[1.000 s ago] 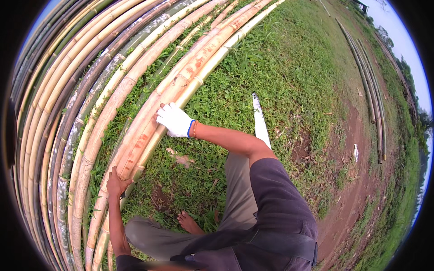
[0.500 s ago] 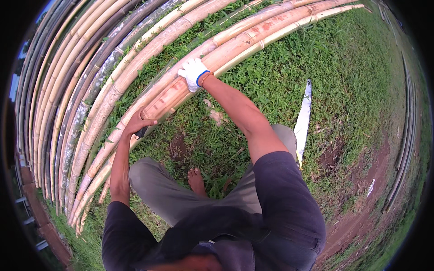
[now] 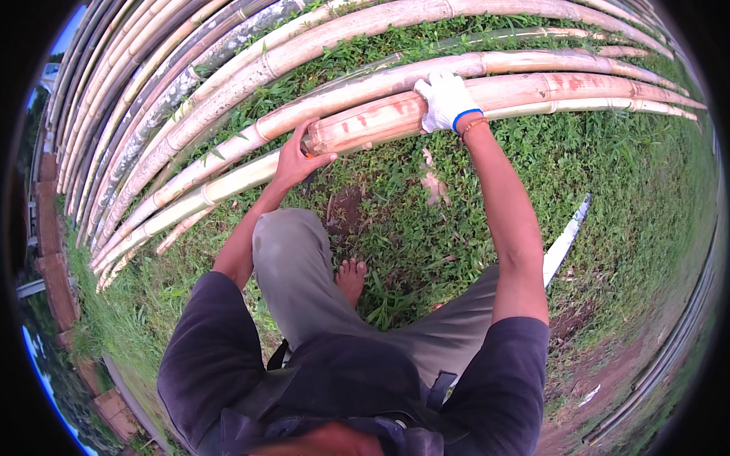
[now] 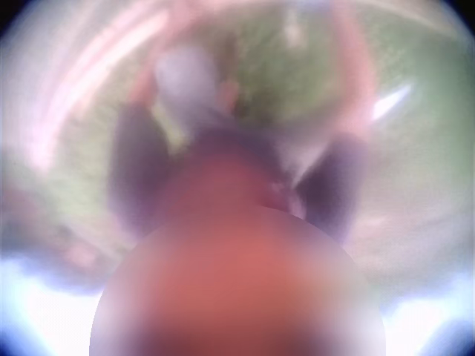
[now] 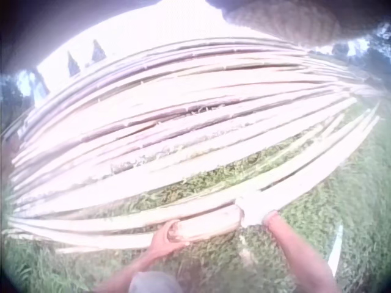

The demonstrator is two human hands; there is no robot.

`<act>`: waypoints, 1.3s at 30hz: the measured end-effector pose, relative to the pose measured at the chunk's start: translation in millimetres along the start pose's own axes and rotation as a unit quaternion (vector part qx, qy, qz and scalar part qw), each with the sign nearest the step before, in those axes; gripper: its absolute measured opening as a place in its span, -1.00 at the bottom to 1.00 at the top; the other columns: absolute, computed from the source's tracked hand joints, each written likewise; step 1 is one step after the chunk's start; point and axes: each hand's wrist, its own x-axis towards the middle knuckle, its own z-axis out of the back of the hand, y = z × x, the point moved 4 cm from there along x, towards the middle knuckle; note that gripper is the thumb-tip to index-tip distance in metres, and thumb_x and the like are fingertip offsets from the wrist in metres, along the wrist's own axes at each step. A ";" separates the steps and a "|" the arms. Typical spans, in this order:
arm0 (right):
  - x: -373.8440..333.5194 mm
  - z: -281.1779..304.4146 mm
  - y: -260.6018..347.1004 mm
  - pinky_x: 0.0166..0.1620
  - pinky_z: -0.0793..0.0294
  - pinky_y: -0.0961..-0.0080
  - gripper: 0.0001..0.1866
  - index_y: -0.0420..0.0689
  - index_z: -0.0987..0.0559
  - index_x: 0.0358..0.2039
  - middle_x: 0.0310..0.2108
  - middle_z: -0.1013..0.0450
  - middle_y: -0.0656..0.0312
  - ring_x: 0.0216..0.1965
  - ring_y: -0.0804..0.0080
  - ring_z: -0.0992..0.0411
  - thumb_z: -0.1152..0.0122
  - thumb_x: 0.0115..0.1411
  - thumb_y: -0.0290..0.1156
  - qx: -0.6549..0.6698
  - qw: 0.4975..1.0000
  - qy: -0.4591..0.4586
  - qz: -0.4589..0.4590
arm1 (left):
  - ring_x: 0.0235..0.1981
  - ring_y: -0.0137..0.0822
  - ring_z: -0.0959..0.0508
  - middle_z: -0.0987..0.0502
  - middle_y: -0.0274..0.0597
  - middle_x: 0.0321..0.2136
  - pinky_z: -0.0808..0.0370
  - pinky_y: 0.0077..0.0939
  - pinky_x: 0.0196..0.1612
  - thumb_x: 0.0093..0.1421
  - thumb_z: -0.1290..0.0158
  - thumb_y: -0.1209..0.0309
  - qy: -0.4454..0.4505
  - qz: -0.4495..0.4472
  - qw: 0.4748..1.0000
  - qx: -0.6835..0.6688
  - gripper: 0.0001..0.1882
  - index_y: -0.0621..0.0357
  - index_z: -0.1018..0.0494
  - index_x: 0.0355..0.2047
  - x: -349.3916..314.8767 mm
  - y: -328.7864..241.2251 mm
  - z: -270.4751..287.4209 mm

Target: The person measures bamboo poles with a tape measure and cuts them to length using a hand saw. The cut pieces are placed on the ground next to the remaining poles.

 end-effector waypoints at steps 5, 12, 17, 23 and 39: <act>-8.1 1.3 26.9 0.16 -0.43 -0.06 -0.13 -0.03 -0.53 0.12 0.04 -0.46 -0.01 0.12 -0.11 -0.43 -0.73 -0.25 -0.11 -0.059 0.997 -0.057 -0.009 | 0.19 -0.04 -0.64 -0.59 0.04 0.25 -0.53 -0.19 0.26 -0.05 -0.59 -0.12 0.012 0.072 0.997 -0.007 0.12 0.09 -0.38 0.43 -5.2 0.6 8.9; -13.3 -0.8 24.4 0.20 -0.47 -0.07 -0.13 -0.09 -0.55 0.13 0.04 -0.47 -0.08 0.09 -0.19 -0.45 -0.74 -0.24 -0.16 -0.032 0.997 -0.074 -0.005 | -0.44 -0.49 -0.46 -0.61 -0.08 0.11 -0.51 -0.52 -0.31 0.13 -0.51 0.29 -0.269 0.031 0.962 -0.023 -0.26 0.18 -0.53 0.30 -64.9 -4.8 -33.8; -10.5 -5.0 28.9 0.29 -0.42 -0.10 -0.15 -0.07 -0.56 0.13 0.05 -0.47 -0.09 0.14 -0.19 -0.43 -0.68 -0.24 -0.18 -0.072 0.995 -0.040 -0.052 | -0.30 -0.51 -0.61 -0.55 -0.04 0.21 -0.55 -0.55 -0.24 0.25 -0.38 0.37 -0.236 0.144 0.916 -0.291 -0.29 0.31 -0.42 0.36 -76.1 -19.8 -58.1; -8.1 -8.0 22.7 0.27 -0.44 -0.14 -0.07 -0.07 -0.54 0.18 0.10 -0.45 -0.09 0.19 -0.20 -0.41 -0.72 -0.25 -0.07 -0.118 0.992 -0.017 -0.050 | 0.22 -0.34 -0.44 -0.35 0.00 0.42 -0.48 -0.38 0.16 0.28 -0.18 0.59 -0.148 0.104 0.854 -0.487 -0.38 0.18 -0.35 0.35 -70.3 -8.2 -64.4; 27.0 -12.5 169.0 0.11 -0.43 -0.13 -0.20 0.00 -0.60 0.11 0.00 -0.53 0.00 0.09 -0.11 -0.48 -0.64 -0.08 0.14 -0.030 0.991 -0.099 0.090 | -0.50 -0.54 -0.53 -0.65 -0.18 0.14 -0.50 -0.57 -0.40 0.28 -0.27 0.43 -0.225 0.080 0.926 -0.291 -0.71 0.16 -0.65 0.01 -99.2 17.5 -61.6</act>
